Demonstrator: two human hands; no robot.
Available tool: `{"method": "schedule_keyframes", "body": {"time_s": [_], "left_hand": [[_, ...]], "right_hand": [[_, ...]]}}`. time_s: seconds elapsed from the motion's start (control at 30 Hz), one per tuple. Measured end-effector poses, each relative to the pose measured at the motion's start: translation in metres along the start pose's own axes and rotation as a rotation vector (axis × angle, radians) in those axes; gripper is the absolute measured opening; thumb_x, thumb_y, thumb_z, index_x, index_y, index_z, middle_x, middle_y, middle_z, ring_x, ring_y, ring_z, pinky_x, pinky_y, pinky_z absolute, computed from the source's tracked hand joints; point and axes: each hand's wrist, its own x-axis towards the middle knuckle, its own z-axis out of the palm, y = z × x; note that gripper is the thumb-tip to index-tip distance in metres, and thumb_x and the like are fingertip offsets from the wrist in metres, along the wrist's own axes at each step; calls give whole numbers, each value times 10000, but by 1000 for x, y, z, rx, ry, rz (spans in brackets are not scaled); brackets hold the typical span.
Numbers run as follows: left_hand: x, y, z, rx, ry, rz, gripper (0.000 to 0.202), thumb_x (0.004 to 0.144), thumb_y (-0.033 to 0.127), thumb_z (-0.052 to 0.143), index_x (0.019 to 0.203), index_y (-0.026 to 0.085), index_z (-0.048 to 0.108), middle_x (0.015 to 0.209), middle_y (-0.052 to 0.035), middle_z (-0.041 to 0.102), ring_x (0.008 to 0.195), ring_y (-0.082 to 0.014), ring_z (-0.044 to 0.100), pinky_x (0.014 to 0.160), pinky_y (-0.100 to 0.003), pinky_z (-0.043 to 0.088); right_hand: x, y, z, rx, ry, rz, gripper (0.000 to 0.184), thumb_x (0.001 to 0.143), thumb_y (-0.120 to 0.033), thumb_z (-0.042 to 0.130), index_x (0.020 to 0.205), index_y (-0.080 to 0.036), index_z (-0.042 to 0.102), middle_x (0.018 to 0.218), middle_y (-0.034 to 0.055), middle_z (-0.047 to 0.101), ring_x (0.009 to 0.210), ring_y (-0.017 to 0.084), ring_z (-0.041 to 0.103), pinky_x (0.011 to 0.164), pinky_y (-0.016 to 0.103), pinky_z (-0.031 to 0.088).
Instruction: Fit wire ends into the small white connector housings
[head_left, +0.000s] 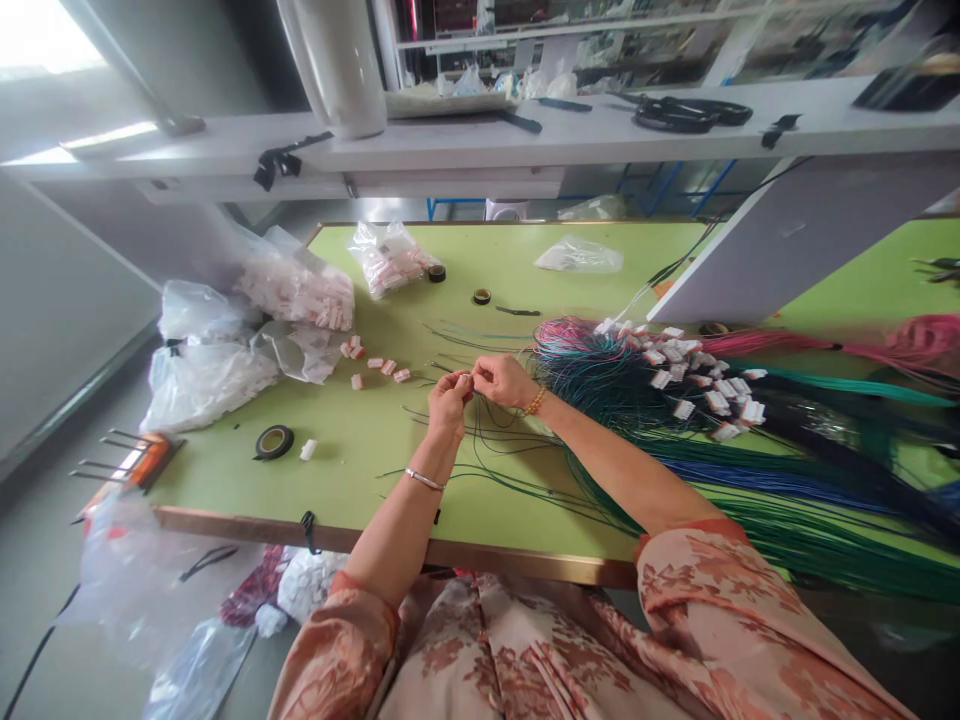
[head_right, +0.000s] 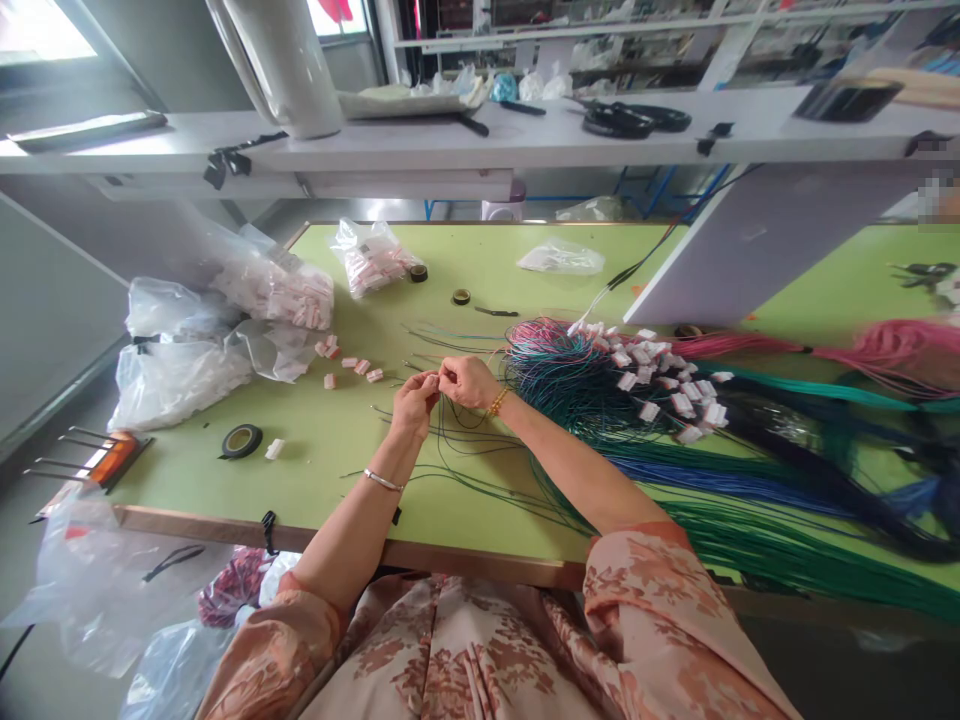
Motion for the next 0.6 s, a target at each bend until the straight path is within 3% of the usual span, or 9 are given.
{"method": "schedule_keyframes", "body": {"time_s": [0.13,0.23,0.3,0.37,0.47,0.53,0.6], "left_hand": [[-1,0,0,58,39,4,254,566,261,825,721,140,664,629,3,622,581,-75,529,603,-226,411],[-1,2,0,2,0,70,292,592,301,819,780,135,669,703,-13,651,651,-91,578,658,-234,447],[0,3,0,-15,-64,113,333,661,370,784,877,138,682,795,-41,682,724,-116,616,724,-260,480],[1,5,0,50,-133,159,411,783,457,673,1063,157,674,955,-86,707,839,-157,649,811,-313,502],[0,4,-1,440,-219,346,474,913,461,489,1308,214,573,1294,-125,628,1190,-238,574,1020,-417,437],[-2,0,-2,867,-259,487,486,930,415,459,1376,234,524,1456,-119,507,1400,-275,380,1136,-474,310],[-6,-6,-4,1271,-293,550,523,928,419,448,1416,235,487,1536,-115,407,1481,-302,221,1182,-519,199]], "right_hand": [[-4,-5,-3,-117,-10,44,121,780,-257,549,721,-171,611,660,18,615,606,126,479,577,240,297],[-6,-12,-9,-135,-2,84,260,751,-352,623,940,-174,630,792,17,643,669,137,523,624,238,343],[-8,-15,-13,-189,-10,62,402,676,-364,694,1019,-168,619,880,37,646,739,160,549,687,257,378],[-11,-16,-20,-232,7,26,341,667,-315,691,966,-163,635,883,50,635,773,174,555,736,280,397],[-17,-9,-39,-162,142,-44,198,730,-269,623,894,-160,644,849,53,612,771,167,549,758,284,422],[-23,1,-60,-93,288,-62,204,753,-295,615,904,-159,640,859,53,613,774,164,549,753,281,436],[-32,17,-85,-54,449,5,226,776,-346,612,908,-164,629,840,40,620,747,156,547,724,277,442]]}}
